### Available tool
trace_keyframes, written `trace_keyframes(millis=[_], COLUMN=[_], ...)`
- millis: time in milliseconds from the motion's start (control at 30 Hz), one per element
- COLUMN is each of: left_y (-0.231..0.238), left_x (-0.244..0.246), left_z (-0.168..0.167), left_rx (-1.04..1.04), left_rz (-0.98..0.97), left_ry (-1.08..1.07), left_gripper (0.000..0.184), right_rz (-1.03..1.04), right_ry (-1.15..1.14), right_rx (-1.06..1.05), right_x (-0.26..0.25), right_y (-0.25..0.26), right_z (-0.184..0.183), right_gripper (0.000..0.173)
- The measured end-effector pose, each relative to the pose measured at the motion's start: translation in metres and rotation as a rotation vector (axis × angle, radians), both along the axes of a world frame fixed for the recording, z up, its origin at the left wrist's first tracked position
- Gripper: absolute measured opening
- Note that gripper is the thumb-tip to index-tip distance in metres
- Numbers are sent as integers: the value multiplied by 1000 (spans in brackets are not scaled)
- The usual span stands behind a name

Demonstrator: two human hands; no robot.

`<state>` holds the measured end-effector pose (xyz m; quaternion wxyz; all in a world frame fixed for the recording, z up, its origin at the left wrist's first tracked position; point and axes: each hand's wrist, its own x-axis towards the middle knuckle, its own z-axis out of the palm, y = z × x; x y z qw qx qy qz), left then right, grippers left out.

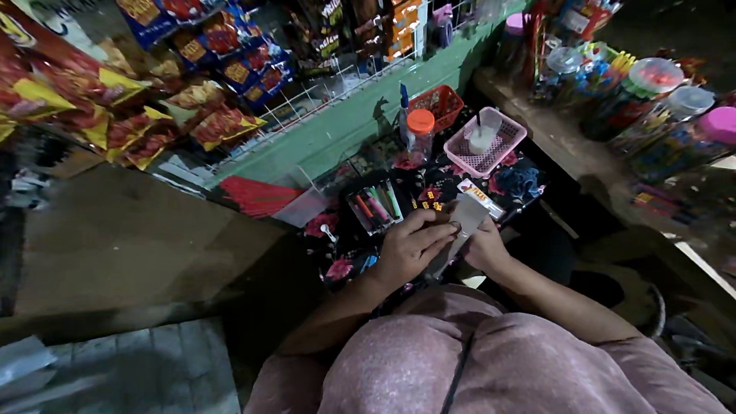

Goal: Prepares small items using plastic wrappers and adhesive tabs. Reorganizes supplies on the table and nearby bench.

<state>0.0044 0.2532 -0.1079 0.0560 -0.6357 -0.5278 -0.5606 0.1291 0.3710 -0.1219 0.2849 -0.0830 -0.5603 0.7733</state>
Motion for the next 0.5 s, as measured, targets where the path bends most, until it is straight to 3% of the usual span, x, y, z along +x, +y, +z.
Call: trace_keyframes(millis=[67,167,333,500], left_y=[-2,-5,-4,-5], left_x=[-2,-4,-9,-12], left_z=[7,14,10,5], left_rx=[-70,-174,-120,-183], left_rz=[38,85,140,161], left_ry=[44,71,203,114], left_gripper=[12,11,16,13], right_rz=[32,53,75,103], right_ry=[-78,-129,-171,-275], right_rx=[-104,-51,-24,-9], right_x=[0,-3,-6,-7], right_y=[-2,2,7,5], right_z=[4,6,8,9], right_gripper=[29,30,25,26])
